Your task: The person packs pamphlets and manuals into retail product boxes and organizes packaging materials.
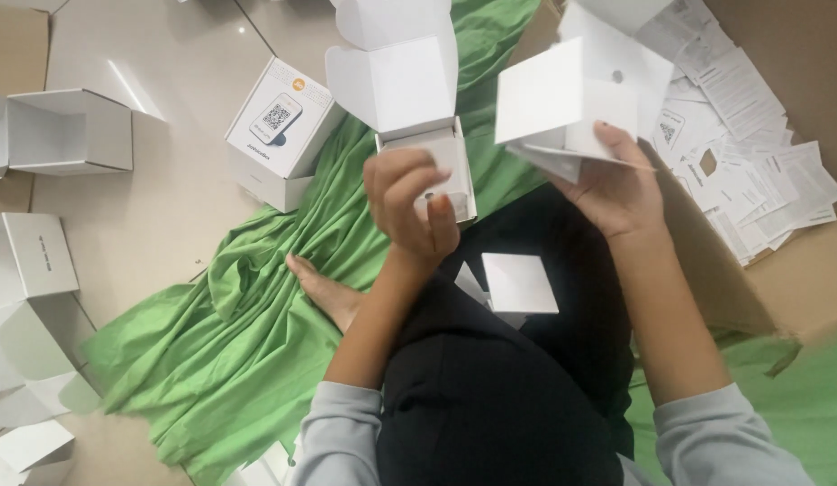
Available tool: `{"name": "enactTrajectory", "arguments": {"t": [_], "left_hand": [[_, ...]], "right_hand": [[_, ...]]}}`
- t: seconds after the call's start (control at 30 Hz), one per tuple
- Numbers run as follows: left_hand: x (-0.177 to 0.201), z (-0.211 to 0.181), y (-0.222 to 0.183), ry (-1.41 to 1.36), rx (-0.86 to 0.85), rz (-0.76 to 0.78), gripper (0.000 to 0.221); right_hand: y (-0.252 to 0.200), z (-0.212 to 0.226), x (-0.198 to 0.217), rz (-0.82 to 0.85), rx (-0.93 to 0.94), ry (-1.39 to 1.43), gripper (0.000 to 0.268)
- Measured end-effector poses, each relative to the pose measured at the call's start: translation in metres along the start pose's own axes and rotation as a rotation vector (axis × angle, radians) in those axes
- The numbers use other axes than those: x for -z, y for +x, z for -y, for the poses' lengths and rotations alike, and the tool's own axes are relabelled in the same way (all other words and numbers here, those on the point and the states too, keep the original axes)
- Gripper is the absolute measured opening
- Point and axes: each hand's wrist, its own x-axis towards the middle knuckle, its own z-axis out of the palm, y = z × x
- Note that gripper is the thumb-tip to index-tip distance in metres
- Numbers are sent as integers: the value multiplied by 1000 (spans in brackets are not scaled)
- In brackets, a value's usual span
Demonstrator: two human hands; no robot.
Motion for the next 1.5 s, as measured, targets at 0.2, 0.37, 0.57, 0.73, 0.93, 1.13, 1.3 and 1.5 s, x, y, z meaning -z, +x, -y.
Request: {"name": "enactTrajectory", "arguments": {"t": [0.2,0.37,0.57,0.73,0.93,1.13,1.3,1.5], "left_hand": [[-7,8,-77,-15,33,689,53],[-7,3,-58,-42,289,995,56],[22,37,-64,-471,344,1187,46],[23,58,-92,-376,429,1180,35],[49,18,-21,-441,775,958,32],[83,0,33,-828,753,318,30],[28,-2,42,-673,624,15,23],[-6,6,25,-199,662,155,29]], "right_hand": [[7,22,25,35,51,95,71],[15,20,20,16,26,46,68],[23,7,20,-97,20,0,58],[32,4,23,50,24,13,56],[36,20,19,-38,154,-31,55],[39,9,29,-177,297,-262,53],[44,-19,40,58,220,-292,60],[10,-21,-33,243,229,-225,103]]}}
